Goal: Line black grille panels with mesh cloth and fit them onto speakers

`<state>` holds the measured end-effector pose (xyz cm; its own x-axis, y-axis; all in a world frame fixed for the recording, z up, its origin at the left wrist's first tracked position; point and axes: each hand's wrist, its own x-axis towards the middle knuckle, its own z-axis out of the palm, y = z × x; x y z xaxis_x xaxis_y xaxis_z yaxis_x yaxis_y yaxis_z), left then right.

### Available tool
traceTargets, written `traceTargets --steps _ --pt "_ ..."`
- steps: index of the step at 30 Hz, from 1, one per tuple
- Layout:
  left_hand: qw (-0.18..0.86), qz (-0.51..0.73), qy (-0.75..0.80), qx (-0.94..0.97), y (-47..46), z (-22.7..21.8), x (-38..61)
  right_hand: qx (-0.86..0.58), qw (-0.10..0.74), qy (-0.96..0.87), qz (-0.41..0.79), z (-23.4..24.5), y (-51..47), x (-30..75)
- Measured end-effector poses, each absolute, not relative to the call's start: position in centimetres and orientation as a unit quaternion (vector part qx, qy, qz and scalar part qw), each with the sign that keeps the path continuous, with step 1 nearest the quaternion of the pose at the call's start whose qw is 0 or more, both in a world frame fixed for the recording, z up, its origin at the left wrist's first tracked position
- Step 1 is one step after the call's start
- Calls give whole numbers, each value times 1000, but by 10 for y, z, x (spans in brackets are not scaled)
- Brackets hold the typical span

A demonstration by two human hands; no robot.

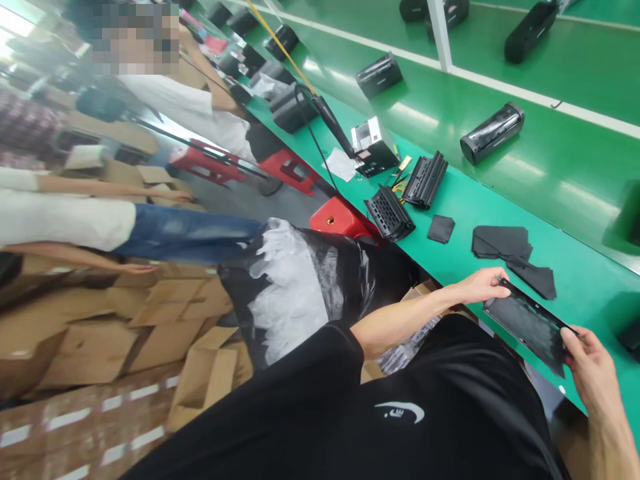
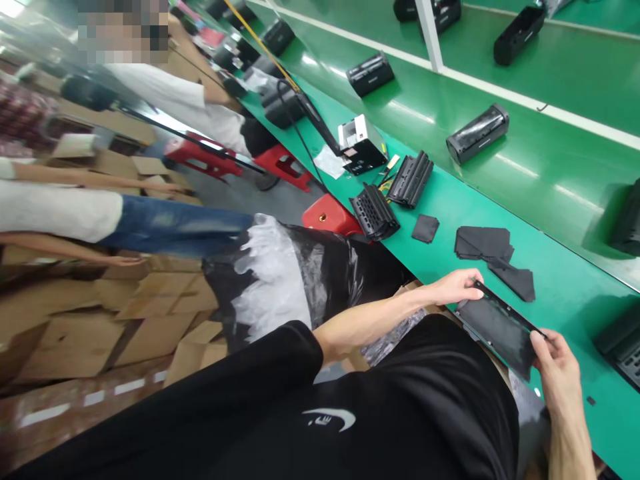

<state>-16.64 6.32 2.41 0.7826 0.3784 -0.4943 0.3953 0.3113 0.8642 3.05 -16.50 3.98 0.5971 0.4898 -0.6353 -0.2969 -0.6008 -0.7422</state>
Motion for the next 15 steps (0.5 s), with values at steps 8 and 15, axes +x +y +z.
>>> traceTargets --steps 8,15 --pt "785 27 292 546 68 81 -153 -717 553 35 423 86 -174 35" --pt "758 64 303 574 54 88 -141 -720 567 4 400 79 -185 43"
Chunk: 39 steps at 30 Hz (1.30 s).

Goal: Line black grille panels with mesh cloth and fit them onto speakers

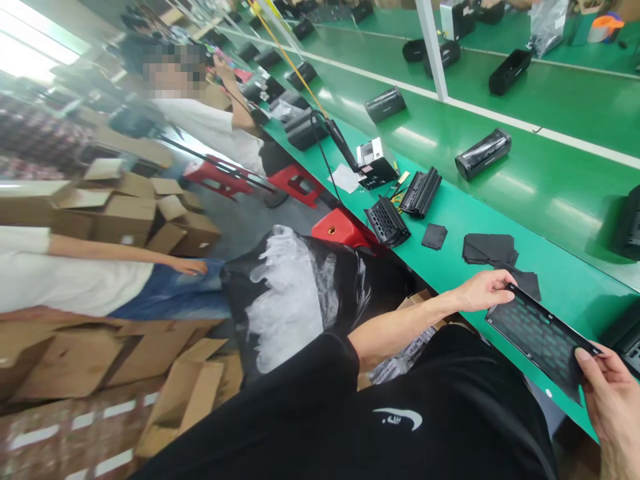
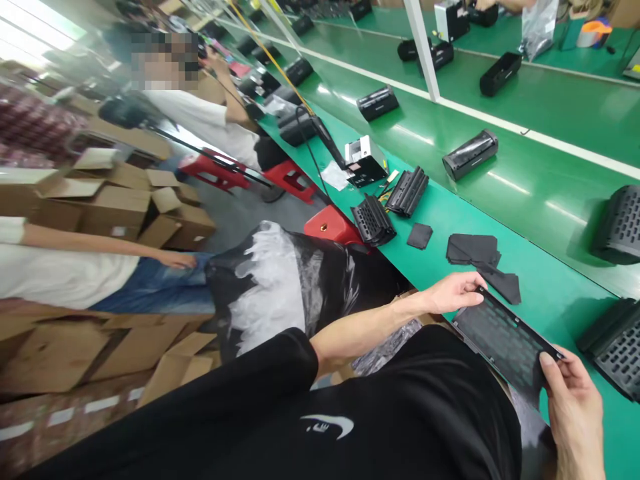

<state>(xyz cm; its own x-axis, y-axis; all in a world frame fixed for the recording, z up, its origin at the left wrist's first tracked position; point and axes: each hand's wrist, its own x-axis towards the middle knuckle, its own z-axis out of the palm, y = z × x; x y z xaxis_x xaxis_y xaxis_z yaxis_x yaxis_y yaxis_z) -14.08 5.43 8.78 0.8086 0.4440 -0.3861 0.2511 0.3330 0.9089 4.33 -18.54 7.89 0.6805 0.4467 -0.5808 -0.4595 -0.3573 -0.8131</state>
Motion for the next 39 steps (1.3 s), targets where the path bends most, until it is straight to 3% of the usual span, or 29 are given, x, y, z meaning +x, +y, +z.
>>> traceTargets --steps 9,27,39 --pt "744 95 317 580 29 100 -122 -767 519 -56 371 79 -203 68" --pt "720 113 345 591 -15 120 -74 -769 532 -84 344 88 -233 104" --pt "803 104 290 510 -27 119 -59 -682 636 37 358 84 -261 116"
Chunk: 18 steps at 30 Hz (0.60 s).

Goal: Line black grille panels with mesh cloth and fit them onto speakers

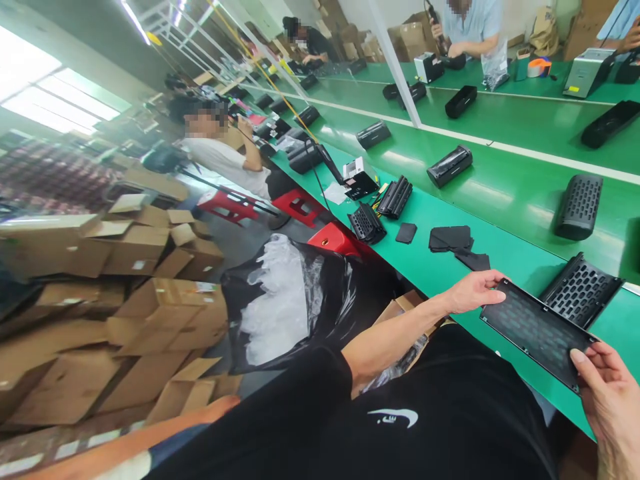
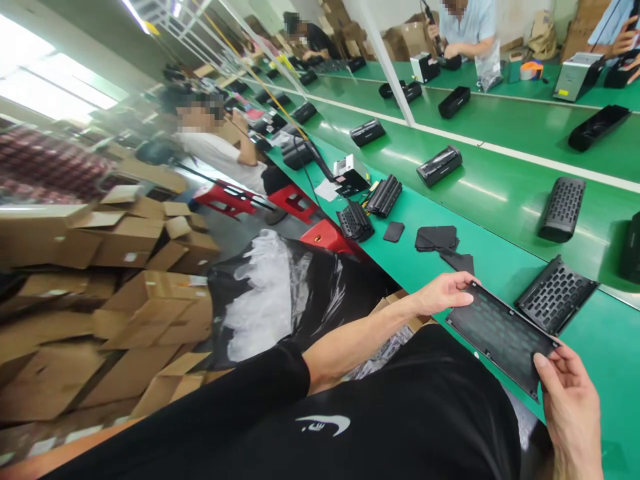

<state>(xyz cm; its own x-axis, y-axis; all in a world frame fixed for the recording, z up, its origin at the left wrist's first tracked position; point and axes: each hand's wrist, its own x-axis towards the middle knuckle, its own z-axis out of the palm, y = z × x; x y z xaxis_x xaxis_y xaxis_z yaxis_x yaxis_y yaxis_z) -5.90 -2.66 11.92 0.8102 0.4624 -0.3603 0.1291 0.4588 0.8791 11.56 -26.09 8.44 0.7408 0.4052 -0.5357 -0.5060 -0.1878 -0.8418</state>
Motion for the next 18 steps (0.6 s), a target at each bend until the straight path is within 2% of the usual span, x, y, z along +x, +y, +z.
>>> traceTargets --steps 9,18 --pt "805 89 252 530 -22 121 -48 -648 638 50 413 99 -277 104" --pt "819 78 201 531 -2 118 -60 -649 648 49 394 113 -264 77"
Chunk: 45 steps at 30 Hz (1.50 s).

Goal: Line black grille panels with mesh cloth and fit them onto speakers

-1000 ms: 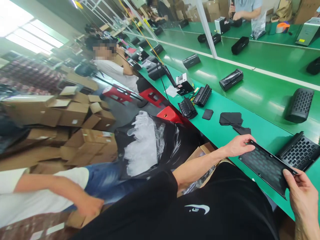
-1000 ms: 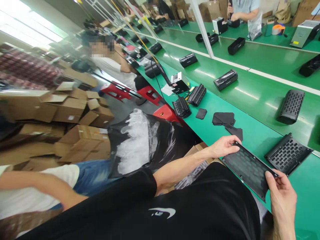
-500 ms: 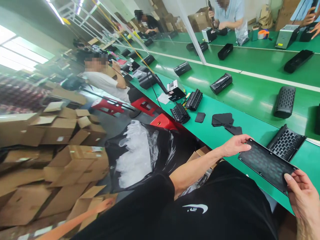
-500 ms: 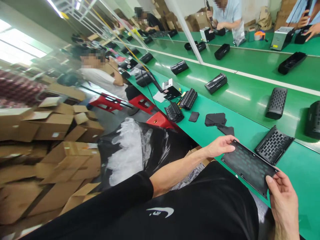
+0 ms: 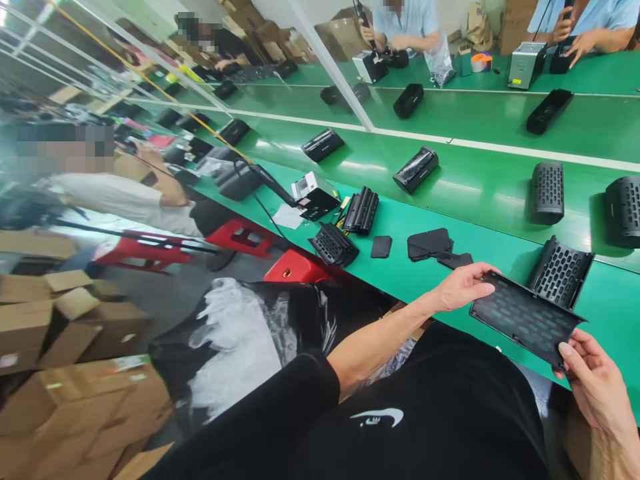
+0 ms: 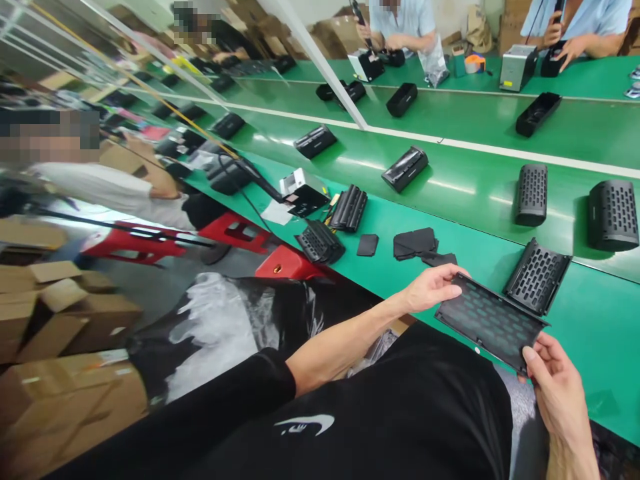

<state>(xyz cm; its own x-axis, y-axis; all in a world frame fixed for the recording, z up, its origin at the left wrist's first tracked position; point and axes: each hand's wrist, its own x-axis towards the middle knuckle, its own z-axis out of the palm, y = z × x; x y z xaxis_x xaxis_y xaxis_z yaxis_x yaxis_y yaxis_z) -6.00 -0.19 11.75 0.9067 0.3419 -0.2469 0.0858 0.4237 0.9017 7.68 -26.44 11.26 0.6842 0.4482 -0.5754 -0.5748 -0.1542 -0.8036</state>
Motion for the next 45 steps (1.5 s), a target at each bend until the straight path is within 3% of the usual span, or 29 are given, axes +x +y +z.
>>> traceTargets --steps 22,45 --pt "871 33 146 469 51 93 -105 -687 610 84 385 130 -212 11" --pt "866 66 189 459 28 80 -83 -684 597 56 416 119 -213 64"
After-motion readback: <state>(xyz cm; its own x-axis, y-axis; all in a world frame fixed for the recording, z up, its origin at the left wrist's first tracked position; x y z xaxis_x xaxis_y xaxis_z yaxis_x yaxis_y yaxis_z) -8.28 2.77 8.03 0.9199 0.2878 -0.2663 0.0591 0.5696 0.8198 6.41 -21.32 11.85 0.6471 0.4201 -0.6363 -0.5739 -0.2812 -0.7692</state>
